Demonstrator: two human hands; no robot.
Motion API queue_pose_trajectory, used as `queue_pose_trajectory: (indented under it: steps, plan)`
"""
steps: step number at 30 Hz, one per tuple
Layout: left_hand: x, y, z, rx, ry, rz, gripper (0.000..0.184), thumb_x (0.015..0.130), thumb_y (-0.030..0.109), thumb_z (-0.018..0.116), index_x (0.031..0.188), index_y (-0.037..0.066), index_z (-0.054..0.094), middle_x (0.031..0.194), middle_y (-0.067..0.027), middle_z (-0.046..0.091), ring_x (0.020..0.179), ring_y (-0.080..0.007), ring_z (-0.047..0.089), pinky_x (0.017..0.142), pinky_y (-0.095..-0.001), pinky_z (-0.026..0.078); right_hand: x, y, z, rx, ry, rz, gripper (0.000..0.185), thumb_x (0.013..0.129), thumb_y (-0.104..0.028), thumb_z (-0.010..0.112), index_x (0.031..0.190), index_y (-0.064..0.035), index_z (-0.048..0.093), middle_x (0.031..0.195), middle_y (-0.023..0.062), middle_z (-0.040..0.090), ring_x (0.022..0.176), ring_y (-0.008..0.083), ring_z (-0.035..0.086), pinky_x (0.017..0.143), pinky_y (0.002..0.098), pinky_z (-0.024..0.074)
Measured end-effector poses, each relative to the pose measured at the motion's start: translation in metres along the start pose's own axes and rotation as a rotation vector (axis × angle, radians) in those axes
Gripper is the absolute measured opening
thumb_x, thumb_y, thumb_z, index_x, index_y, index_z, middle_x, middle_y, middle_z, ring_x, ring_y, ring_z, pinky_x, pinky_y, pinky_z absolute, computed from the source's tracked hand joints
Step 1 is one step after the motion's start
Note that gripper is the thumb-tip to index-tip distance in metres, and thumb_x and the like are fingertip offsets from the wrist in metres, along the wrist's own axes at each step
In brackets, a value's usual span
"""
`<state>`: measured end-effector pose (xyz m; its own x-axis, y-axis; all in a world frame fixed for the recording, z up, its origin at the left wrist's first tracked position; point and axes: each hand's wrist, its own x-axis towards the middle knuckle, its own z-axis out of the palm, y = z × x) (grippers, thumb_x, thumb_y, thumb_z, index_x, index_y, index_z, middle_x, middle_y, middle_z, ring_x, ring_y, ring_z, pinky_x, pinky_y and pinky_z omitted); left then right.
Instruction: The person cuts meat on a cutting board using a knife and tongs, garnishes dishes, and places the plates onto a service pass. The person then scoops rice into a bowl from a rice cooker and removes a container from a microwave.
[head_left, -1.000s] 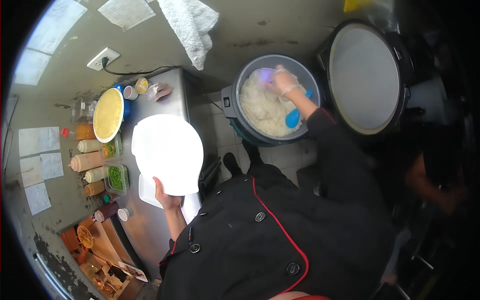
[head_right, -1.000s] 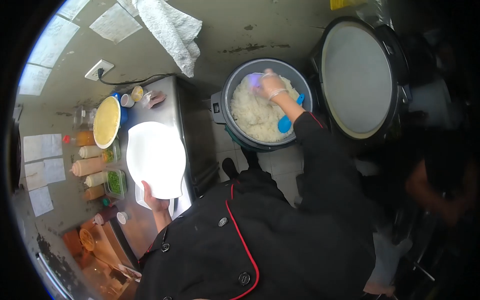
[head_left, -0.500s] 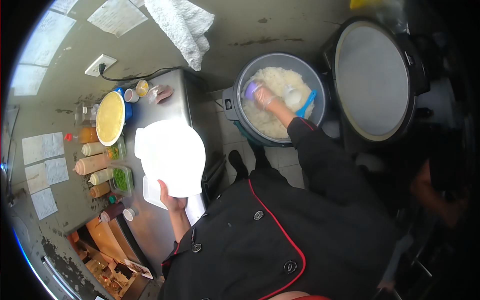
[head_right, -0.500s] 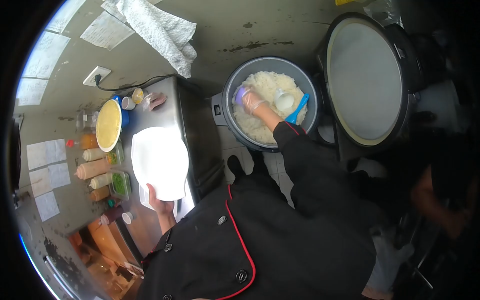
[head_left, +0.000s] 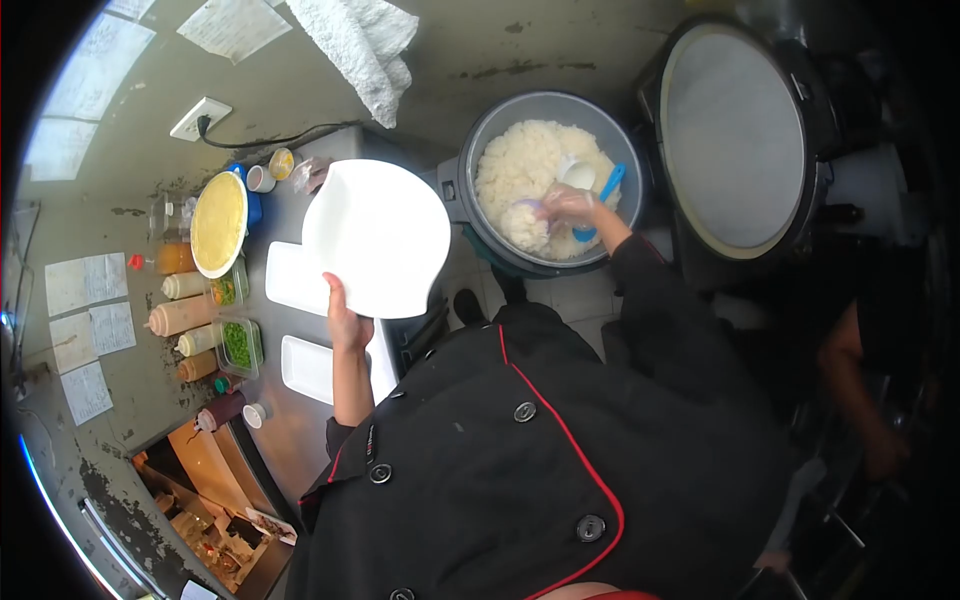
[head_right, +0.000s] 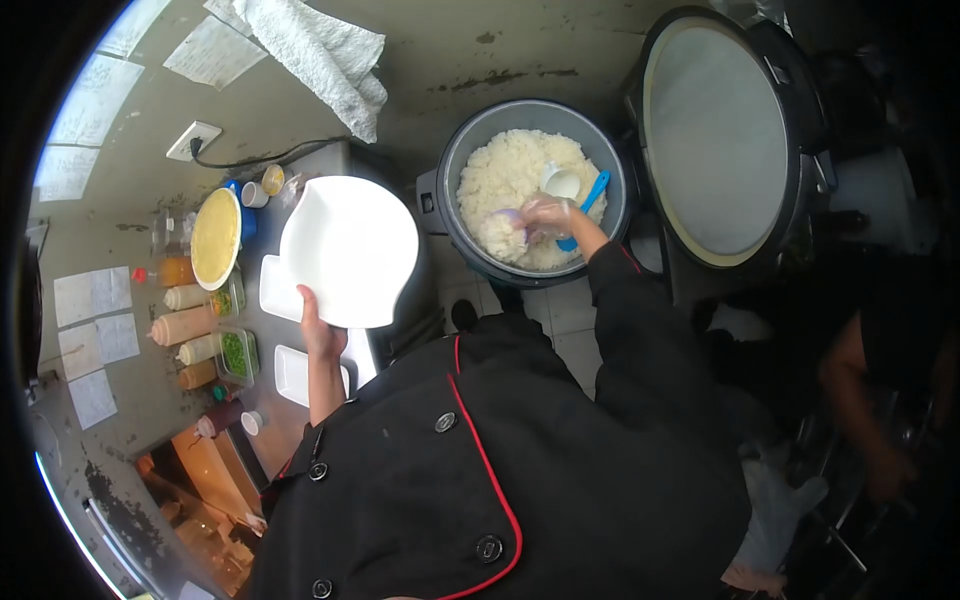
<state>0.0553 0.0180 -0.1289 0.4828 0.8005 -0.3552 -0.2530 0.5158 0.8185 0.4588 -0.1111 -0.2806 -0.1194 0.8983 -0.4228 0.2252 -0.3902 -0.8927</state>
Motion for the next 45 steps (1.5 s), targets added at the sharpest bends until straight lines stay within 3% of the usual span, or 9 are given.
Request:
queue_pose_trajectory:
  steps: [3,6,7,16,20,31,38,43,45]
  plan:
    - [0.018,-0.014,0.011,0.121,-0.053,-0.029,0.062,0.096,0.046,0.029,0.136,-0.001,0.026,0.134,-0.0162,0.04,0.123,-0.0274,0.041,0.102,-0.0388,0.033,-0.044,-0.005,0.003,0.726,0.241,0.107,0.022,0.075,-0.016,0.072,0.084,0.0007,0.06,0.079,0.0072,0.061,0.067,0.0183,0.06,0.058,0.0317,0.0521]
    - [0.039,-0.034,0.024,0.157,-0.089,-0.118,0.065,0.095,0.049,0.03,0.136,-0.002,0.027,0.134,-0.0172,0.04,0.122,-0.0266,0.041,0.103,-0.0374,0.033,-0.073,-0.031,-0.01,0.75,0.352,-0.043,0.023,0.075,-0.018,0.072,0.083,-0.0001,0.061,0.078,0.006,0.062,0.07,0.0173,0.061,0.06,0.0302,0.0521]
    - [0.045,-0.043,0.025,0.176,-0.104,-0.143,0.065,0.095,0.049,0.03,0.135,-0.003,0.027,0.133,-0.0171,0.041,0.122,-0.0266,0.042,0.102,-0.0371,0.033,-0.084,-0.051,-0.015,0.75,0.341,-0.044,0.018,0.075,-0.017,0.072,0.079,-0.0023,0.062,0.077,0.0049,0.062,0.082,0.0173,0.061,0.071,0.033,0.0519]
    - [0.043,-0.048,0.101,0.006,-0.422,-0.31,0.068,0.094,0.051,0.029,0.137,-0.002,0.025,0.137,-0.0172,0.038,0.126,-0.0283,0.039,0.103,-0.0387,0.033,-0.055,-0.196,0.047,-0.811,0.627,-0.91,0.024,0.07,-0.015,0.071,0.058,-0.0017,0.054,0.128,0.0225,0.044,0.111,0.036,0.05,0.093,0.0388,0.043]
    - [0.046,-0.048,0.098,-0.116,-0.398,-0.277,0.068,0.094,0.051,0.029,0.137,-0.001,0.024,0.137,-0.0161,0.037,0.126,-0.029,0.038,0.104,-0.0391,0.032,-0.075,-0.223,0.028,-0.982,0.981,-0.812,0.026,0.062,-0.012,0.072,0.054,-0.0008,0.051,0.125,0.023,0.047,0.112,0.04,0.048,0.091,0.0422,0.0441]
    - [0.055,-0.059,0.078,-0.154,-0.388,-0.205,0.064,0.095,0.048,0.028,0.138,0.001,0.025,0.138,-0.0157,0.037,0.127,-0.0285,0.037,0.104,-0.0397,0.032,-0.055,-0.194,0.104,-0.82,0.46,-0.765,0.011,0.063,-0.01,0.066,0.058,-0.0033,0.059,0.122,0.0242,0.051,0.11,0.0416,0.05,0.097,0.044,0.0396]
    - [0.044,-0.06,0.065,-0.199,-0.386,-0.225,0.063,0.096,0.047,0.028,0.138,0.001,0.024,0.139,-0.0156,0.035,0.126,-0.0282,0.037,0.103,-0.0398,0.032,-0.04,-0.208,0.096,-0.982,0.854,-0.761,0.014,0.065,-0.011,0.063,0.056,-0.0026,0.056,0.116,0.0245,0.055,0.11,0.0406,0.051,0.095,0.0436,0.0411]
    - [0.045,-0.065,0.046,-0.133,-0.342,-0.213,0.064,0.095,0.048,0.029,0.139,0.001,0.022,0.139,-0.0157,0.035,0.126,-0.0282,0.038,0.103,-0.0401,0.033,-0.025,-0.18,0.118,-0.94,0.38,-0.879,0.019,0.065,-0.012,0.065,0.055,-0.0009,0.054,0.115,0.0266,0.055,0.111,0.0396,0.051,0.095,0.0423,0.0418]
    - [0.041,-0.069,0.035,-0.158,-0.3,-0.189,0.064,0.095,0.047,0.029,0.139,0.001,0.022,0.139,-0.0158,0.035,0.126,-0.0286,0.038,0.103,-0.0402,0.033,-0.042,-0.202,0.101,-0.644,0.505,-0.972,0.02,0.066,-0.013,0.067,0.055,-0.0019,0.054,0.118,0.0263,0.053,0.111,0.0387,0.051,0.094,0.04,0.0427]
